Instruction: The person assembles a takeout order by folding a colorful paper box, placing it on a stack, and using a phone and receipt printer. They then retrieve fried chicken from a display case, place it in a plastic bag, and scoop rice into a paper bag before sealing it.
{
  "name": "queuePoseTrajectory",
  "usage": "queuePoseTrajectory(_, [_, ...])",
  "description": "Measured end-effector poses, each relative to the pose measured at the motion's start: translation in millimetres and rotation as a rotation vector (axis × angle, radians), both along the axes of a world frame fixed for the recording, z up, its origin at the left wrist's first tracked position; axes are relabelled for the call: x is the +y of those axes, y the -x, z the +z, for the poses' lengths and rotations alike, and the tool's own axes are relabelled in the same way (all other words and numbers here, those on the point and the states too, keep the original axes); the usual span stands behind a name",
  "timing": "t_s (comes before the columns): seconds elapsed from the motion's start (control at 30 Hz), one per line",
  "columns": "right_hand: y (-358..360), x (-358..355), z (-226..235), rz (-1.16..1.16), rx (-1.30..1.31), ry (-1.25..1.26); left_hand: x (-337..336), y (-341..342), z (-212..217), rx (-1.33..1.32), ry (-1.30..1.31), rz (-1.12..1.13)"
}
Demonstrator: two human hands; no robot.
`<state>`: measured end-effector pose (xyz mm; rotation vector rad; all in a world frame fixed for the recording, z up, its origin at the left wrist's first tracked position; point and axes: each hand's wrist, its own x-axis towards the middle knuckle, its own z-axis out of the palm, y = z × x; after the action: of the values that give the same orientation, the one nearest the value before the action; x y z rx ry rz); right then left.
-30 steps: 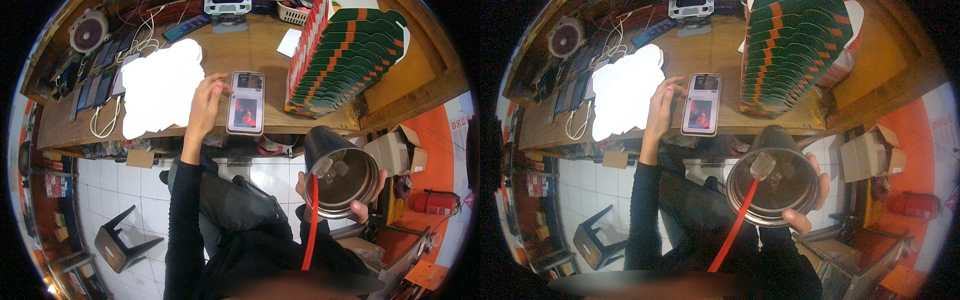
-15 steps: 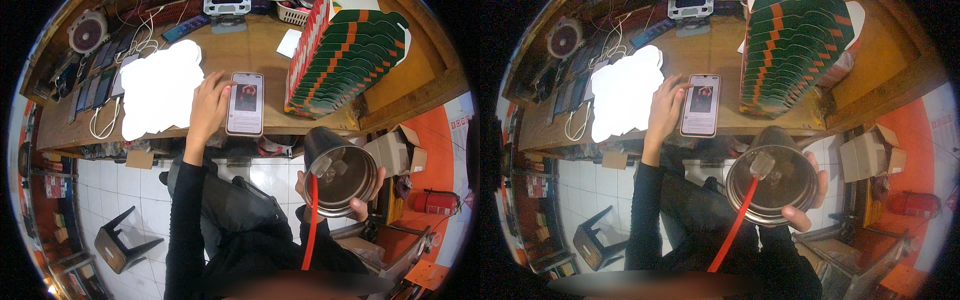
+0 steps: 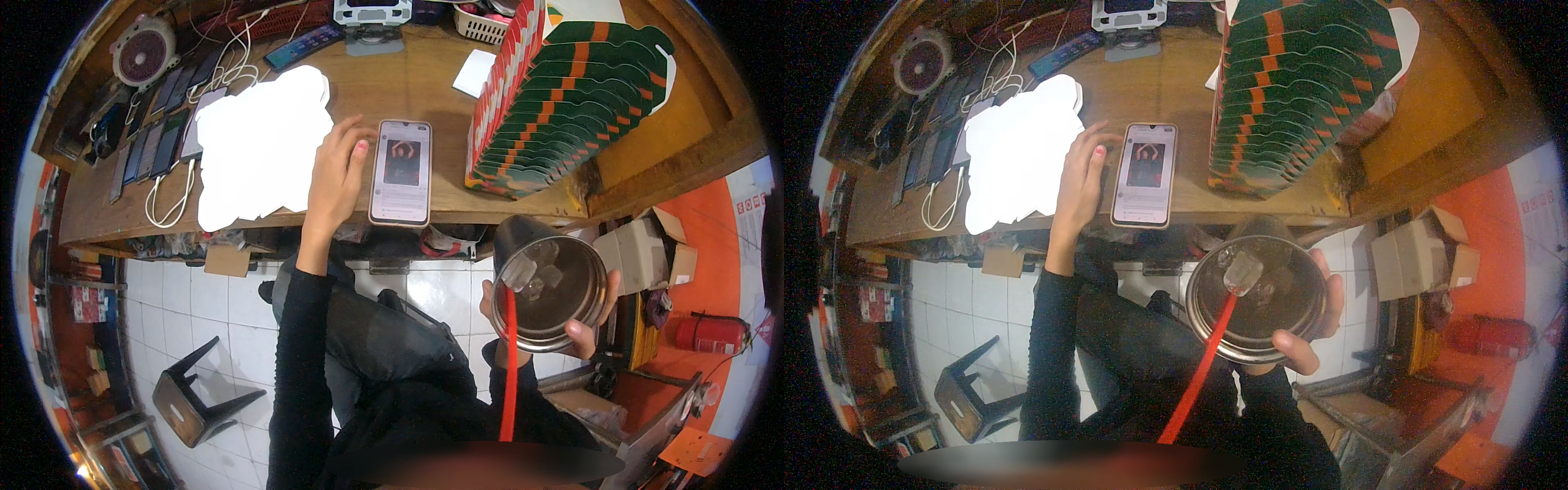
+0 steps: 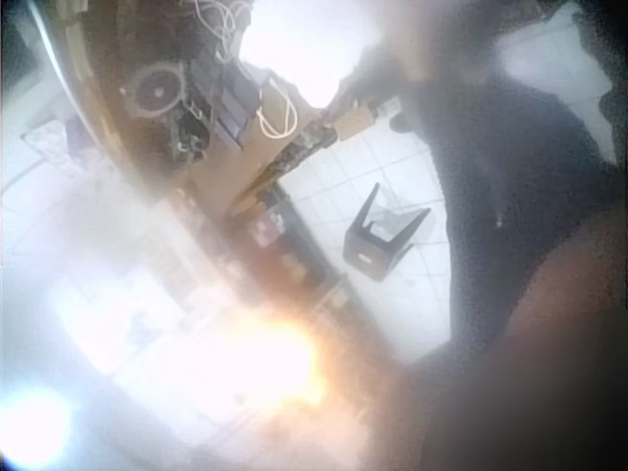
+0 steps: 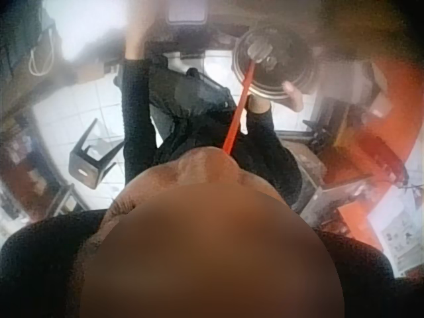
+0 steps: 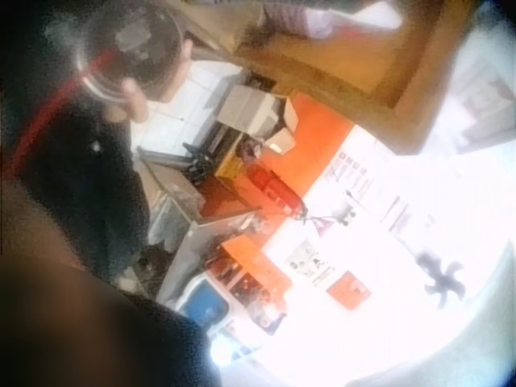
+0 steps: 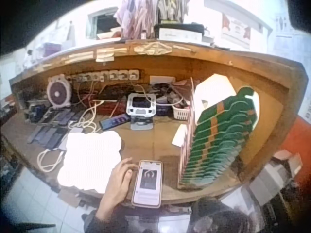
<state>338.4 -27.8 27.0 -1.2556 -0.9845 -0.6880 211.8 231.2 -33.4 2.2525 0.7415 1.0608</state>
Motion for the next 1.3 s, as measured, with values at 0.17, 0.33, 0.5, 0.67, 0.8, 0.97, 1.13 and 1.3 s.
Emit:
queuePoseTrajectory(0.17, [-17, 6, -14, -0.18, -0.18, 0.079, 0, 2, 0, -0.057, 0.036, -0.035])
queuePoseTrajectory(0.33, [-76, 11, -13, -0.488, -0.156, -0.009, 3, 6, 3, -0.182, 0.163, -0.114])
queuePoseTrajectory(0.5, [-131, 42, -9, -0.427, -0.135, 0.012, -4, 7, 6, -0.283, 0.183, -0.13])
queuePoseTrajectory(0.67, [-165, 67, -10, -0.352, -0.078, 0.075, -15, 42, 14, -0.259, 0.018, 0.028])
queuePoseTrajectory(0.8, [-180, 74, -16, -0.338, 0.086, 0.048, -7, 107, 21, 0.024, -0.134, 0.154])
queuePoseTrajectory(0.97, [-182, 75, -19, -0.339, 0.082, 0.104, 6, 147, 16, 0.457, -0.081, 0.169])
queuePoseTrajectory(1.13, [-165, 62, -26, -0.534, -0.014, 0.217, 6, 154, 9, 0.494, -0.244, 0.134])
queuePoseTrajectory(1.3, [-126, 33, -50, -0.418, -0.025, 0.064, 9, 154, 4, 0.4, -0.317, 0.158])
